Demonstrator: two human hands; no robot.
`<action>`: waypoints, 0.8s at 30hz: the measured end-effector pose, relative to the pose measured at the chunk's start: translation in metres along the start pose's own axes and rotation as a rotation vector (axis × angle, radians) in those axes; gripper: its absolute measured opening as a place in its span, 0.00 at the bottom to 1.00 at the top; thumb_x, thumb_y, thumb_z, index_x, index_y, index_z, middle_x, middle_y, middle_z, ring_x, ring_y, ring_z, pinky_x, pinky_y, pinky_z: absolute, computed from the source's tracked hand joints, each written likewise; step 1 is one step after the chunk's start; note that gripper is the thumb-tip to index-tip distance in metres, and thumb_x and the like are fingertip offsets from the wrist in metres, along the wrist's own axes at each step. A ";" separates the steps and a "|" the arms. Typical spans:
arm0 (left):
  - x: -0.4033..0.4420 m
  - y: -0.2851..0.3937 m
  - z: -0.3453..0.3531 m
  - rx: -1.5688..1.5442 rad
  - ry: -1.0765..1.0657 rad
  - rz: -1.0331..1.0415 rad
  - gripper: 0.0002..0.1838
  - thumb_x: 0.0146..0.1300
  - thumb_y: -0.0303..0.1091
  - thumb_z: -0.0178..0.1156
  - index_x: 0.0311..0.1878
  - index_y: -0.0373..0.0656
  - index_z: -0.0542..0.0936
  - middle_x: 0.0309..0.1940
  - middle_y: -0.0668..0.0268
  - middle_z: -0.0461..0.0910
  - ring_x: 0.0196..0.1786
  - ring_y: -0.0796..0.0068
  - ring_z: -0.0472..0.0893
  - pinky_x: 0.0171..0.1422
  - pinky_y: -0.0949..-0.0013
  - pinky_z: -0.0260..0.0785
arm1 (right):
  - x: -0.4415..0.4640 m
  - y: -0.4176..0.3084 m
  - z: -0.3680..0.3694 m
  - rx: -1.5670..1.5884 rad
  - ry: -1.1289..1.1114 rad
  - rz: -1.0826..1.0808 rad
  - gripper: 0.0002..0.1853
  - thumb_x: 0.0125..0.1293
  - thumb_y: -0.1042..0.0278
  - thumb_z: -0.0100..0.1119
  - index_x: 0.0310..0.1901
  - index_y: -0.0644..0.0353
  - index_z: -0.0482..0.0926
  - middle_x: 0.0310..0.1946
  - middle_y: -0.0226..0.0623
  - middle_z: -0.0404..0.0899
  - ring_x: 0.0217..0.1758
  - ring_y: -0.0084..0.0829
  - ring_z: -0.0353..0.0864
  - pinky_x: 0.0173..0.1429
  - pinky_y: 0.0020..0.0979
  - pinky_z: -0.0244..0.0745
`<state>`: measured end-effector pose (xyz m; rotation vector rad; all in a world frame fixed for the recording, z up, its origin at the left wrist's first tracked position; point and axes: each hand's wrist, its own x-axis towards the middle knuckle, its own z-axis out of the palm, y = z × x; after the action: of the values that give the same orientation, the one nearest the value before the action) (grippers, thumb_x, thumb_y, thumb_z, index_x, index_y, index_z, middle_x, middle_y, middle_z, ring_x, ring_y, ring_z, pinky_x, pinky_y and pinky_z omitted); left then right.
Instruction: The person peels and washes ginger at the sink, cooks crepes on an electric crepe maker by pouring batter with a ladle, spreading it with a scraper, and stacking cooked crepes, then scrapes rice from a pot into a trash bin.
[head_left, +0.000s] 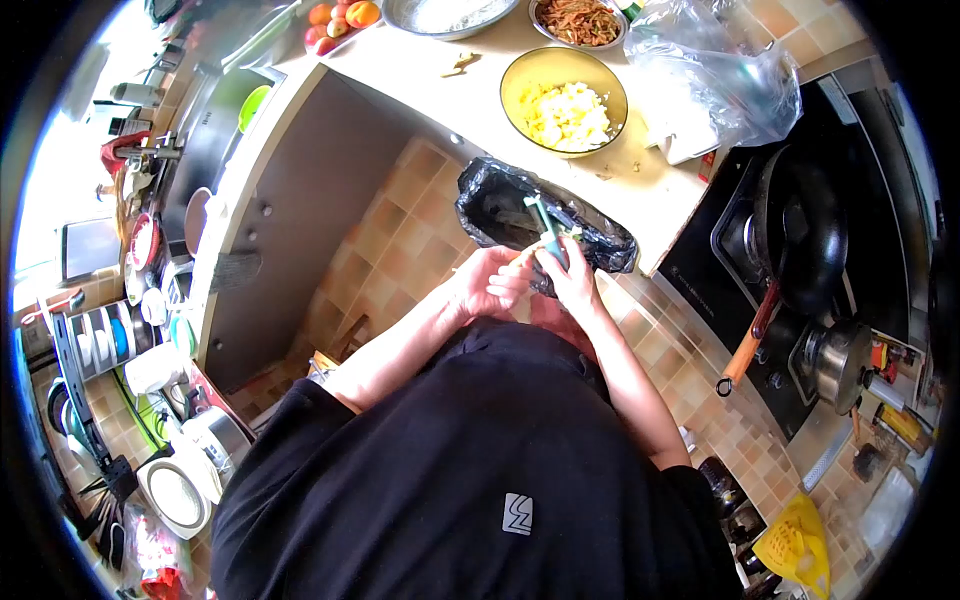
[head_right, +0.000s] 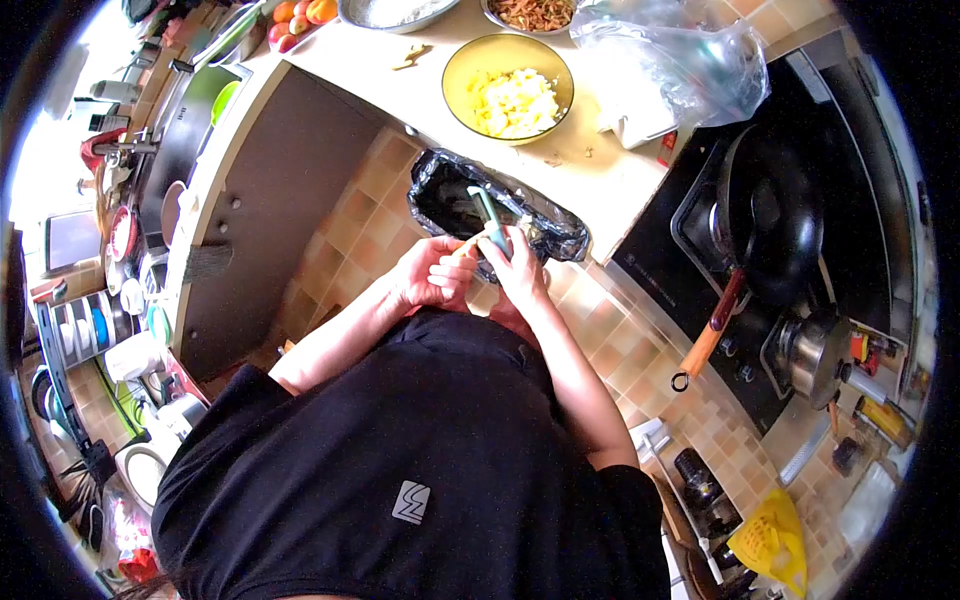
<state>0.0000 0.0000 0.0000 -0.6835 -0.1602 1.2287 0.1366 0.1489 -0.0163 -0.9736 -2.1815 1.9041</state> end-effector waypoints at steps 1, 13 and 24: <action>-0.002 -0.005 0.012 0.029 0.003 -0.029 0.18 0.73 0.43 0.41 0.43 0.39 0.74 0.22 0.71 0.67 0.18 0.83 0.62 0.15 0.80 0.55 | 0.001 -0.006 0.005 0.073 -0.001 -0.104 0.17 0.67 0.56 0.65 0.50 0.57 0.78 0.37 0.36 0.83 0.37 0.29 0.82 0.44 0.31 0.76; 0.005 -0.006 -0.011 1.759 0.710 0.568 0.20 0.74 0.35 0.52 0.65 0.38 0.68 0.36 0.66 0.76 0.32 0.82 0.73 0.34 0.74 0.70 | -0.002 -0.005 0.000 -0.314 0.078 -0.051 0.20 0.73 0.48 0.53 0.49 0.60 0.72 0.35 0.48 0.84 0.39 0.50 0.85 0.44 0.46 0.76; 0.005 -0.021 0.008 2.091 0.917 0.621 0.19 0.74 0.41 0.51 0.57 0.36 0.74 0.38 0.48 0.82 0.43 0.55 0.83 0.48 0.57 0.73 | -0.023 -0.034 0.001 -0.697 -0.011 -0.062 0.17 0.76 0.53 0.44 0.46 0.62 0.70 0.30 0.52 0.83 0.34 0.54 0.84 0.38 0.53 0.75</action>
<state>0.0148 0.0048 0.0167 0.7042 1.9497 0.8610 0.1406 0.1353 0.0221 -0.9402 -2.9033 1.1108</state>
